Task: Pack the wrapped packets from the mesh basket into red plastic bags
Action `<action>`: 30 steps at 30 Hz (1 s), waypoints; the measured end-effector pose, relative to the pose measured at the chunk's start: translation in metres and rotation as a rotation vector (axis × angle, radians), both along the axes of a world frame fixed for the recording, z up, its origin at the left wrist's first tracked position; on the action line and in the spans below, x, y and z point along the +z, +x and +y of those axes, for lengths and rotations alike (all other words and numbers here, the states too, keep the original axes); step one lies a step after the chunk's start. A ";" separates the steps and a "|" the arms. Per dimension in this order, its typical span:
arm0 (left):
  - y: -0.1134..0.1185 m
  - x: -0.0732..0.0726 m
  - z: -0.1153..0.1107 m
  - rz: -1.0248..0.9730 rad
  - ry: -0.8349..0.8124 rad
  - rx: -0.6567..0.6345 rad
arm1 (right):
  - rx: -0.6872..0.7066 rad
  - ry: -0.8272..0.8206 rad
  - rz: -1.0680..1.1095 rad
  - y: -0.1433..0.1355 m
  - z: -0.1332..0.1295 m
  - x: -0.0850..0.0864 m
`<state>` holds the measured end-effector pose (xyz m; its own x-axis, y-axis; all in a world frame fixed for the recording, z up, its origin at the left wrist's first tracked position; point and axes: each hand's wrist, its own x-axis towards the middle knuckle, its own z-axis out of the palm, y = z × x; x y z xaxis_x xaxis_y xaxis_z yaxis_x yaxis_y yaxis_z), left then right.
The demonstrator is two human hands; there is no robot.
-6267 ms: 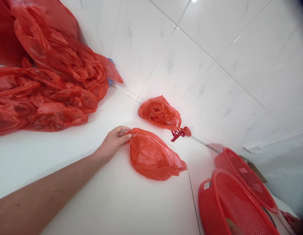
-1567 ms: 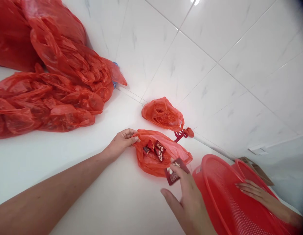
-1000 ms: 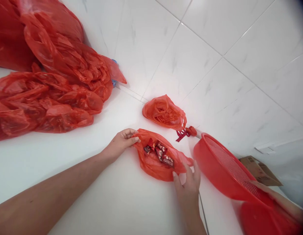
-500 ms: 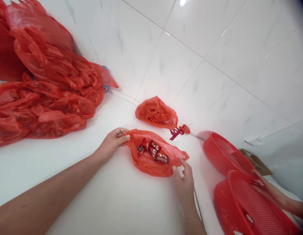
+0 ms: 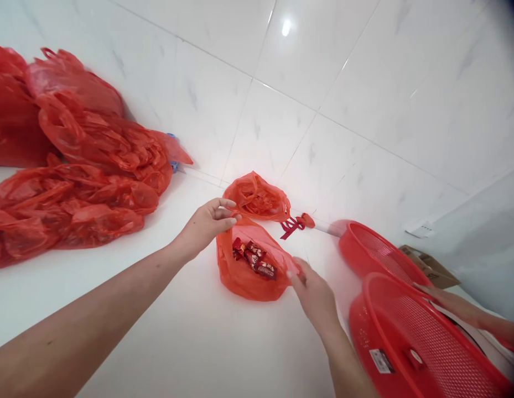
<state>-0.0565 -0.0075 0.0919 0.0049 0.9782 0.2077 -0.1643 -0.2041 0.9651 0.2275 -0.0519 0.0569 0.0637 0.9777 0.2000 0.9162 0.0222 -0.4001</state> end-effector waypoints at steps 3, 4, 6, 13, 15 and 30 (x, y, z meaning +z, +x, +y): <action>0.002 0.000 -0.004 0.053 -0.028 -0.011 | 0.065 -0.173 -0.205 0.003 0.005 -0.011; 0.001 -0.001 -0.004 0.065 -0.032 -0.010 | 0.072 -0.208 -0.212 0.006 0.007 -0.015; -0.001 -0.002 -0.002 0.074 -0.032 0.005 | 0.077 -0.229 -0.152 0.011 0.012 -0.019; -0.008 0.025 0.020 -0.003 0.054 0.128 | 0.071 0.180 0.300 0.027 0.031 0.017; -0.007 0.044 0.021 -0.022 0.140 0.173 | 0.093 0.278 0.435 0.028 0.028 0.038; -0.039 0.062 -0.030 0.419 0.203 0.105 | 0.096 0.456 1.014 0.060 0.024 0.022</action>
